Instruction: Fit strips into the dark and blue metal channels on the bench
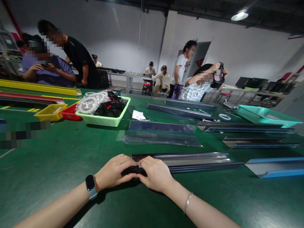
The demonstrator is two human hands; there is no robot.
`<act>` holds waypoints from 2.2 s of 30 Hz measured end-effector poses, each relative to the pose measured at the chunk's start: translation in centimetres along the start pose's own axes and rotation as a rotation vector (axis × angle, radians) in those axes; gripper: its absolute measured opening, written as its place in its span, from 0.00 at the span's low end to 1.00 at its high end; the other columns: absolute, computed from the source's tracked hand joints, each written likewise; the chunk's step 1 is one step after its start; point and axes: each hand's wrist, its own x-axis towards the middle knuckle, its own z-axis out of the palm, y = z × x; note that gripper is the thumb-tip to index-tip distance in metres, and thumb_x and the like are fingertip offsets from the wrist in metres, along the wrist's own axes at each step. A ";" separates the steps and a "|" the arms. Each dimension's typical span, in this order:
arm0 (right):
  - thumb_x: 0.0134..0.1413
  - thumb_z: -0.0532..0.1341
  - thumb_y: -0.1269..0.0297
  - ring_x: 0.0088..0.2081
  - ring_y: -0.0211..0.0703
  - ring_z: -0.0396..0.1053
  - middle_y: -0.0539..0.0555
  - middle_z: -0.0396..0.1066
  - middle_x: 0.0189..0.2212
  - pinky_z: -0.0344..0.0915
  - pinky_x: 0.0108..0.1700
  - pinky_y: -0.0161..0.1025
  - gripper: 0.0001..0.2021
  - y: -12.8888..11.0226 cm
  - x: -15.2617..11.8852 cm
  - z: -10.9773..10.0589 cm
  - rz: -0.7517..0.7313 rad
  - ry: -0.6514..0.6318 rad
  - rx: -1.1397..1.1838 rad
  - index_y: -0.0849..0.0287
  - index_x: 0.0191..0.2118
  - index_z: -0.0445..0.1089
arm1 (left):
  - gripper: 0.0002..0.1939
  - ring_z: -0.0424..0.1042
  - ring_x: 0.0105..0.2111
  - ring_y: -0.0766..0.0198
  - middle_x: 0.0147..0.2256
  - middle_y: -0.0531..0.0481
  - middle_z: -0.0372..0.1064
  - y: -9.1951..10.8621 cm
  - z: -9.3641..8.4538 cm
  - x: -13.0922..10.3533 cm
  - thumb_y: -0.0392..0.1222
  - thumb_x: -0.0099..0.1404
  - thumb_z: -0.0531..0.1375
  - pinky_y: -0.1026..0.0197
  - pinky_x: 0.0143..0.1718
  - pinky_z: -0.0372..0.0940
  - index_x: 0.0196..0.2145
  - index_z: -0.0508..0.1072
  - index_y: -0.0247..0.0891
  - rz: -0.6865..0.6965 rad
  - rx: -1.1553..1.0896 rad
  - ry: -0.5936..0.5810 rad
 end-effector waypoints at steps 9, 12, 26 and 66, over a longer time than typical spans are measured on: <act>0.50 0.60 0.61 0.46 0.47 0.63 0.57 0.69 0.40 0.62 0.46 0.41 0.14 -1.0 0.1 0.3 -0.004 -0.033 0.012 0.61 0.42 0.65 | 0.11 0.69 0.36 0.63 0.34 0.47 0.71 0.0 0.4 0.2 0.45 0.65 0.53 0.60 0.40 0.61 0.36 0.71 0.38 0.081 0.042 -0.020; 0.50 0.60 0.61 0.45 0.47 0.63 0.56 0.69 0.40 0.62 0.46 0.41 0.14 -1.0 0.2 0.3 0.002 -0.032 0.019 0.61 0.42 0.66 | 0.11 0.69 0.36 0.63 0.34 0.46 0.72 0.0 0.5 0.2 0.45 0.65 0.53 0.59 0.41 0.61 0.35 0.72 0.37 0.080 0.053 -0.020; 0.56 0.56 0.57 0.43 0.44 0.67 0.55 0.72 0.36 0.62 0.46 0.39 0.12 -0.4 0.6 -1.5 -0.028 -0.026 0.047 0.61 0.38 0.68 | 0.10 0.69 0.35 0.64 0.34 0.48 0.72 -0.2 0.1 0.2 0.43 0.66 0.52 0.56 0.44 0.59 0.35 0.71 0.38 0.044 0.091 -0.026; 0.56 0.56 0.52 0.45 0.44 0.68 0.56 0.72 0.41 0.61 0.47 0.38 0.18 2.4 1.8 0.0 -0.034 0.010 0.013 0.59 0.45 0.67 | 0.17 0.69 0.45 0.61 0.45 0.47 0.71 -1.1 0.6 0.7 0.49 0.67 0.51 0.54 0.52 0.54 0.49 0.67 0.42 -0.164 0.083 -0.043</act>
